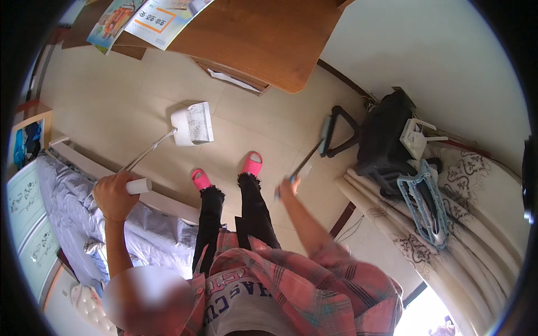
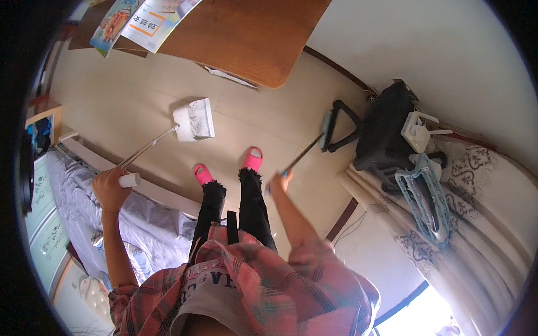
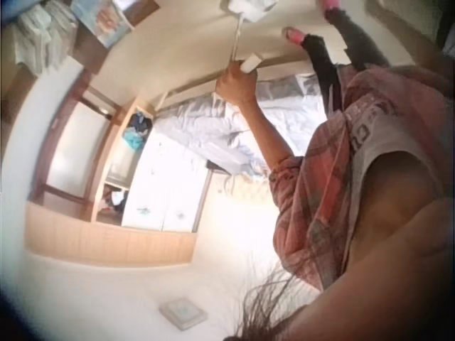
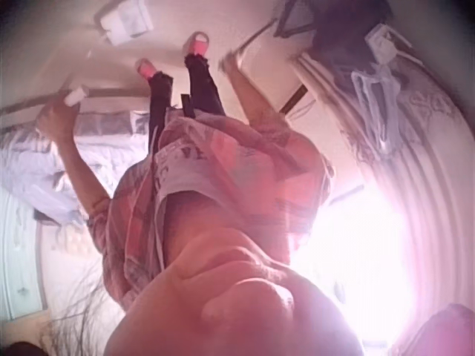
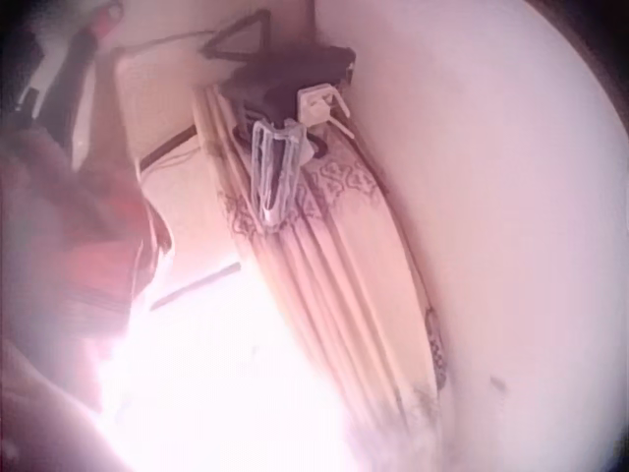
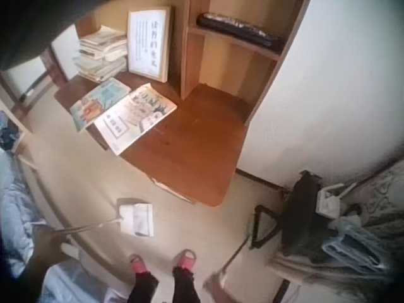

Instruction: The person sweeps a tiled floor with a broom and collects debris into a dustpan. They move from a hallway into a bedroom, sweeping near a bed, desk, and window, then gather the swept material into the dustpan.

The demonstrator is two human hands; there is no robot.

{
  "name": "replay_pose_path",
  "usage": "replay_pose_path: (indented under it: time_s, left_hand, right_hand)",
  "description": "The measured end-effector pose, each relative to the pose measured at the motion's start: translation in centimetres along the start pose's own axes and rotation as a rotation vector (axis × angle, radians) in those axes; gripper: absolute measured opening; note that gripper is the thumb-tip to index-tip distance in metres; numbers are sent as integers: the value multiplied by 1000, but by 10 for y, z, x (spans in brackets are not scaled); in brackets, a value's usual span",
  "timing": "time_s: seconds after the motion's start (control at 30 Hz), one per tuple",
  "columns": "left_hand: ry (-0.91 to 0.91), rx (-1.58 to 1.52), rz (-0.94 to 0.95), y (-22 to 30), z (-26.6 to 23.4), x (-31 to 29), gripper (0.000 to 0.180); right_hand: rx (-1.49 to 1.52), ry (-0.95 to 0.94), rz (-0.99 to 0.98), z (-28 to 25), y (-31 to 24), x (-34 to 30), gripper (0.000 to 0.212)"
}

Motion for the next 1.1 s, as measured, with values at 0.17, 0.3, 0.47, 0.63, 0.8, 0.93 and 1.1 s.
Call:
replay_pose_path:
  time_s: [0.17, 0.3, 0.47, 0.63, 0.8, 0.93, 1.1]
  left_hand:
    - [-46, 21, -14, -10, -3, 4, 11]
    - [-37, 1, 8, -16, -1, -1, 9]
    - [-24, 9, 28, -6, -2, -5, 10]
    - [36, 5, 70, -7, -1, -12, 10]
    - [30, 0, 26, -19, -8, -12, 14]
    - [-15, 26, 23, -18, -5, -7, 15]
    - [3, 11, 41, -17, -7, -16, 15]
  right_hand:
    - [205, -112, 168, -100, 77, -100, 39]
    - [269, -108, -38, -96, 71, -69, 37]
    - [-20, -10, -34, -53, 44, 3, 29]
    - [-447, 29, -70, -41, 135, -48, 38]
    - [28, -360, 88, -117, 121, -112, 39]
    - [-214, -206, -217, -130, 52, -97, 43]
    - [141, -404, -142, -78, -26, 12, 30]
Point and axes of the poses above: each hand's wrist, its own x-axis towards the middle knuckle, its own z-axis out of the palm, y = z × x, the point moved 7 cm from there along x, towards the middle knuckle, and after that the axes turned 11 degrees about z, right-handed, at the moved point
